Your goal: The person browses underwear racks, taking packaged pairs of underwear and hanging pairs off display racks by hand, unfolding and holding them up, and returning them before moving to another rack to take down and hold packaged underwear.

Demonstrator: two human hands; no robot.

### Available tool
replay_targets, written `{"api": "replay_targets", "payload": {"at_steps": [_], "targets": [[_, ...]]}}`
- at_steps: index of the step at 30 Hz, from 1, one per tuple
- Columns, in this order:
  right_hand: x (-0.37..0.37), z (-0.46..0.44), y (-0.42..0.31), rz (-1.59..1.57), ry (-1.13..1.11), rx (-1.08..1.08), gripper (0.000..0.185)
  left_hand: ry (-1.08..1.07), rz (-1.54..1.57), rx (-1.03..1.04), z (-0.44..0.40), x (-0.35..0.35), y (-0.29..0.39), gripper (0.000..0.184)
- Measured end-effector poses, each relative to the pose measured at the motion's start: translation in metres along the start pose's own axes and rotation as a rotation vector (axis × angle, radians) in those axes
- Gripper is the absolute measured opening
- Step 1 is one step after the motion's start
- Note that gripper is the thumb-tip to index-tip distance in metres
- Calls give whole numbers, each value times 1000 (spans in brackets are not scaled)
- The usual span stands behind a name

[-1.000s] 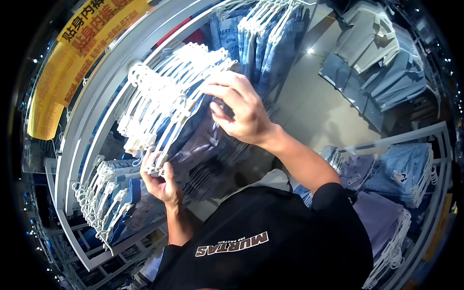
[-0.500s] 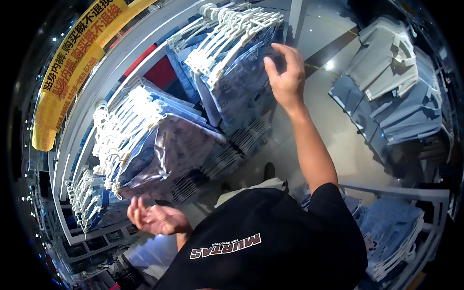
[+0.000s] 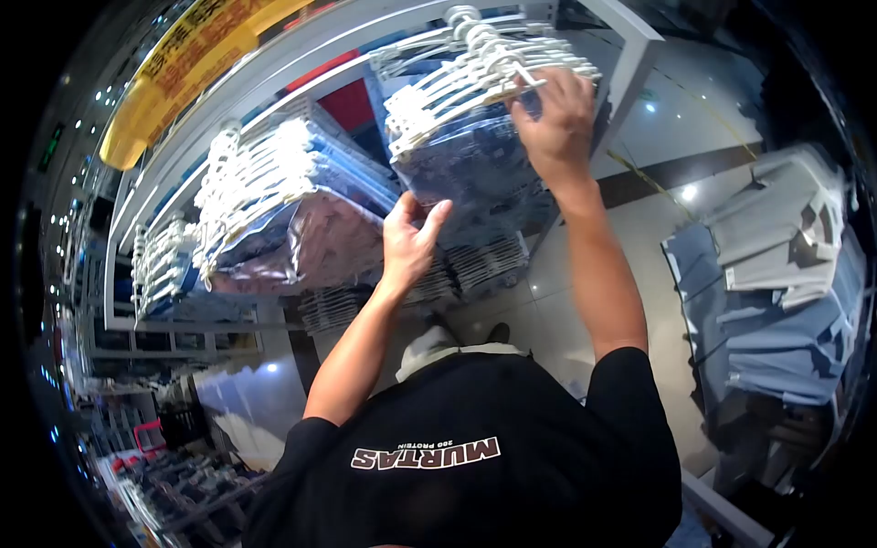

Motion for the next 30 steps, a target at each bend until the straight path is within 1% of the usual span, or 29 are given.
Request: {"api": "replay_targets", "payload": {"at_steps": [1,2,3,5,6,7,8,9,10,11,13,14,15,16,17,18,19,20,21,22,23,25,28,29,30], "targets": [[0,0,2,11,-27,-25,30,5,47,-22,1,5,-1,21],[-2,2,5,-27,12,18,30,63,116,43,4,8,5,19],[-4,4,7,-61,53,61,31,80,149,60,7,8,9,14],[-18,4,9,-195,94,21,33,47,92,56,15,0,23,7],[-23,7,15,-259,138,26,31,73,90,176,18,0,29,10],[-29,13,13,-344,173,94,30,117,71,316,23,-1,41,17],[-35,19,11,-431,214,159,29,85,119,267,32,-1,51,19],[-47,22,3,-259,182,131,29,49,172,217,42,1,58,21],[-49,32,4,-339,209,190,31,72,150,318,50,7,57,24],[-52,42,9,-357,207,169,33,34,173,293,61,14,42,24],[-44,64,6,-566,386,265,29,-79,168,283,76,30,34,29],[-46,78,8,-566,370,394,25,-167,79,324,80,37,40,35],[-40,90,6,-684,425,480,24,-342,41,310,86,51,40,39],[-34,103,4,-803,494,562,30,-437,84,342,100,67,31,39],[-30,113,1,-834,557,624,35,-535,129,378,115,81,23,38],[-27,126,0,-907,588,779,40,-682,124,346,127,86,23,25],[-26,140,1,-982,618,927,45,-854,146,245,129,88,39,19],[-26,153,4,-1016,601,1052,50,-875,144,257,132,91,37,21],[-26,167,9,-1058,615,1096,49,-888,143,266,134,95,36,25],[-28,175,10,-1104,641,1159,51,-847,220,258,132,97,40,28],[-31,183,11,-1155,665,1221,54,-843,221,269,132,102,36,31],[-37,193,14,-1213,696,1258,56,-945,173,257,131,105,39,28],[-48,195,15,-1285,739,1320,55,-954,343,244,133,113,44,26],[-50,198,18,-1314,747,1336,54,-1009,314,199,134,117,33,25],[-52,200,22,-1346,757,1351,52,-940,374,-2,137,125,12,25]]}}
Point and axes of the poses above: each hand's wrist, its own z-axis away from the middle knuckle, its own x-axis out of the palm, y = z × x, the point moved 3 cm from there along -z, towards the middle knuckle, and after that the axes turned 7 degrees about -z, right-handed, at the moved point
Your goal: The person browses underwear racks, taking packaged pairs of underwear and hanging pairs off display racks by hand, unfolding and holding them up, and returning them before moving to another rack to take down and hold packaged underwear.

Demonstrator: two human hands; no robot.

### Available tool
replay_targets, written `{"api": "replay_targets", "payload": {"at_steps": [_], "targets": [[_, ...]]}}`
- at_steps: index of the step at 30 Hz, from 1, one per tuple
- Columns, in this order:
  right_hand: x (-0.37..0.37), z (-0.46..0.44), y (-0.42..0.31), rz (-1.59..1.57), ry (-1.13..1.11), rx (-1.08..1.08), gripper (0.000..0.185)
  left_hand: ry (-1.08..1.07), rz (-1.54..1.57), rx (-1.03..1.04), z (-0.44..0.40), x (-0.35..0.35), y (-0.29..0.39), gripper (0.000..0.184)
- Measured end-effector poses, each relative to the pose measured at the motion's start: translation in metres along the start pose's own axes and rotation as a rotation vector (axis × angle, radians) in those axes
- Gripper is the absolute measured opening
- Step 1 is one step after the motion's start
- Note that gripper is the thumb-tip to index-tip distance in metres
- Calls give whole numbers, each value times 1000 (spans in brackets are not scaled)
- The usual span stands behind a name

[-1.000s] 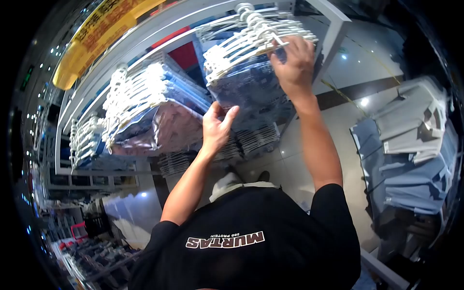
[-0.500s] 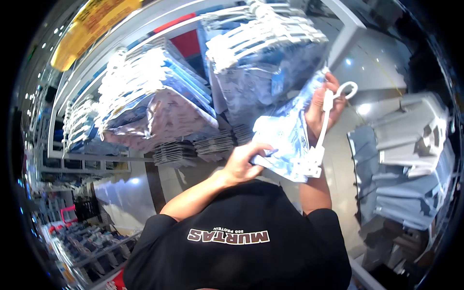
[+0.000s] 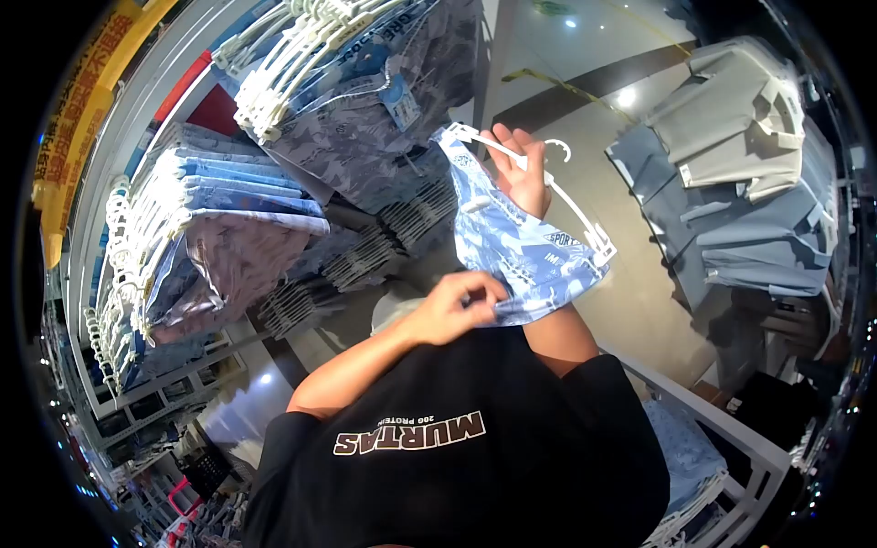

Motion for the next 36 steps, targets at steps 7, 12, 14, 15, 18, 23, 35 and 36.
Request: {"api": "replay_targets", "payload": {"at_steps": [7,12,14,15,18,23,35,36], "targets": [[4,6,7,-237,-101,237,42,472,440,-509,-13,-15,-121,69],[1,-1,15,-355,-126,360,41,178,891,-393,-20,-19,-86,59],[-1,-5,12,-337,-113,335,41,269,895,-390,-10,-30,-60,34],[0,-6,8,-306,-73,296,41,303,914,-370,-6,-37,-43,36],[-8,-10,2,-224,-47,242,41,356,890,-390,9,-47,-29,40],[-10,-15,11,-208,-9,266,42,512,836,-363,7,-38,-17,45],[34,16,-11,448,-211,-329,44,808,-328,-137,21,-104,-34,46],[37,18,-12,529,-259,-393,43,919,-465,-68,21,-119,-10,47]]}}
Point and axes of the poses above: each hand's wrist, its own z-axis away from the middle knuckle, its own x-axis out of the palm, y = z × x, the point moved 3 cm from there along -z, towards the middle knuckle, and after that the axes turned 7 degrees about -z, right-handed, at the moved point
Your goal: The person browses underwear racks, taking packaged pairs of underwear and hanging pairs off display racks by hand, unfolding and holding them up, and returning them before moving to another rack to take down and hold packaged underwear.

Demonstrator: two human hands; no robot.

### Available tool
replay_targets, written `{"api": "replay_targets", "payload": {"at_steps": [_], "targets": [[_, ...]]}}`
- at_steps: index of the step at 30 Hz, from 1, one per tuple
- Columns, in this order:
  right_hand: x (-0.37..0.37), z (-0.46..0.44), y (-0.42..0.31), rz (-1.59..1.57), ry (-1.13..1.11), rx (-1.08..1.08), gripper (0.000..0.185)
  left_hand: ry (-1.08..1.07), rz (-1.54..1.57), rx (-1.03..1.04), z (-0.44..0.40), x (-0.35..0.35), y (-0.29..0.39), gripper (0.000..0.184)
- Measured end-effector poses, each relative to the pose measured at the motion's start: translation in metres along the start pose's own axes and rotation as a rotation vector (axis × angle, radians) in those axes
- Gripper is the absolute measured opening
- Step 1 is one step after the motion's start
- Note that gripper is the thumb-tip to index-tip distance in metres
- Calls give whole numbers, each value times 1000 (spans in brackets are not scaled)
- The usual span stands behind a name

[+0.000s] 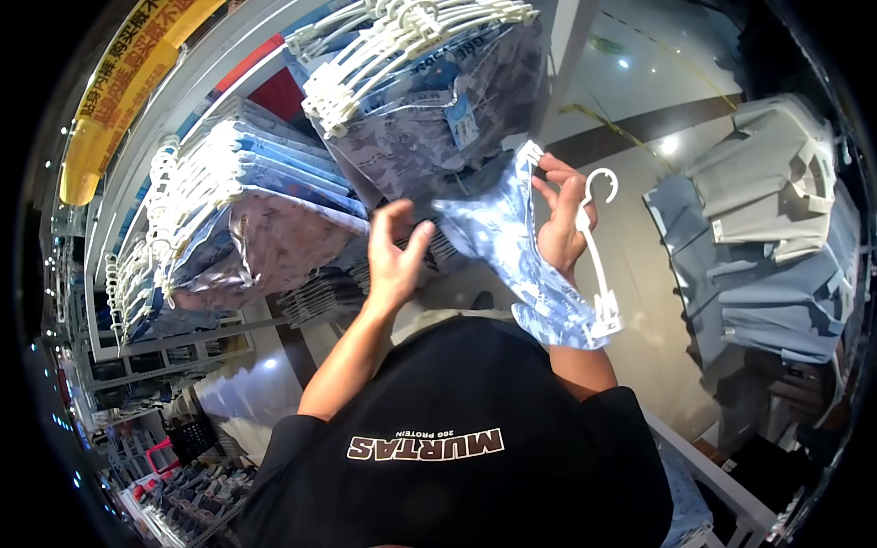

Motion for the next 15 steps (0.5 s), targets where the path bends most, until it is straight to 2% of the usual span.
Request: {"api": "replay_targets", "payload": {"at_steps": [3,5,7,9,10,15], "targets": [[-5,1,6,226,-173,-197,27,384,-130,266,-39,-46,49,50],[-1,10,4,344,-193,-200,23,513,-123,381,-59,-60,69,53],[3,16,5,348,-193,-219,21,398,-110,351,-75,-65,78,58],[-2,16,13,387,-225,-239,20,218,85,138,-83,-60,87,56],[-3,17,12,356,-222,-215,20,186,188,173,-88,-55,87,51],[-11,17,8,326,-181,-152,20,82,-101,229,-95,-43,104,31]]}}
Point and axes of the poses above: each hand's wrist, its own z-axis away from the middle knuckle, its own x-axis out of the palm, y = z × x, the point moved 3 cm from there along -z, towards the middle knuckle, and after that the axes turned 7 degrees about -z, right-handed, at the moved point
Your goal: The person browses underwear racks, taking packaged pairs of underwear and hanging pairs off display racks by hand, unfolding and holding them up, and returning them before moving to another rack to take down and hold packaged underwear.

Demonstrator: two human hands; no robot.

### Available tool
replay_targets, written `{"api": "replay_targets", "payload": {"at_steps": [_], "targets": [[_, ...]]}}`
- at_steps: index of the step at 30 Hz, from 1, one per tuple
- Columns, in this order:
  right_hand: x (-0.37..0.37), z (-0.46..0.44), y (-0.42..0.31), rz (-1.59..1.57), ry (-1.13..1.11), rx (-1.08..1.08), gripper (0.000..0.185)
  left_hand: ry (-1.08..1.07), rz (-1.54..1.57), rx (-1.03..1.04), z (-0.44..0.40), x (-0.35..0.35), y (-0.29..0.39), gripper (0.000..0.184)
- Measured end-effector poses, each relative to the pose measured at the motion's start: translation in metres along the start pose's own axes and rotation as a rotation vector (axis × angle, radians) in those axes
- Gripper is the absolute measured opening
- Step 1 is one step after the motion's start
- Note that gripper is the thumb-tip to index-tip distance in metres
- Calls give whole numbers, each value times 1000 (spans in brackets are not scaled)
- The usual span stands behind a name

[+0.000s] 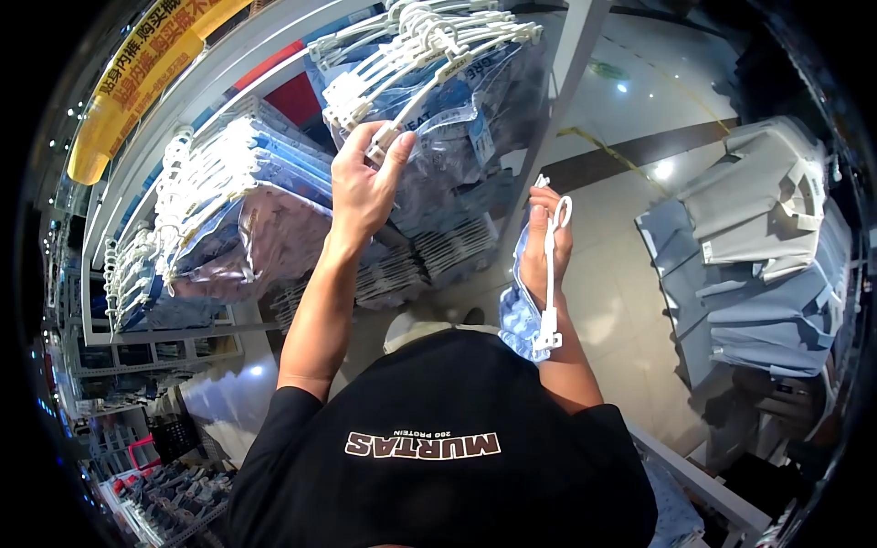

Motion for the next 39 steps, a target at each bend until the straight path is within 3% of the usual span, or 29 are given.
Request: {"api": "replay_targets", "payload": {"at_steps": [2,7,10,18,20,22,24,28,30,32,34,35,37,39], "targets": [[-3,0,2,-3,-10,-7,20,-46,-43,-8,-7,-1,9,29],[-2,3,-1,-30,11,46,19,118,-59,127,-16,-8,19,26],[-4,2,-6,-58,36,35,18,53,-6,197,-7,-18,32,26],[-17,-23,-41,109,111,-280,17,-39,-25,326,35,-3,59,15],[-18,-29,-40,185,177,-277,25,-128,-23,305,55,10,61,11],[-14,-34,-47,474,90,-387,47,-158,-41,301,77,24,61,9],[-10,-31,-39,506,36,-402,46,-155,-22,340,98,36,66,10],[-13,-19,-17,162,190,-185,32,-329,-74,418,122,39,90,31],[-18,-25,-15,198,209,-236,27,-517,37,414,130,38,95,62],[-21,-30,-13,-256,215,35,31,-521,208,401,132,41,88,58],[-19,-31,-16,-451,201,137,37,-469,248,260,141,57,47,52],[-17,-30,-18,-572,227,186,38,-467,259,88,142,70,24,45],[-17,-27,-19,-812,260,292,39,-459,269,-273,151,100,-29,55],[-15,-25,-27,-1011,251,431,37,-462,422,-501,168,131,-74,72]]}}
Point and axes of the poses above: each hand's wrist, its own z-axis away from the middle knuckle, its own x-axis out of the palm, y = z × x, the point moved 3 cm from there along -z, towards the middle knuckle, and after that the axes turned 7 degrees about -z, right-handed, at the moved point
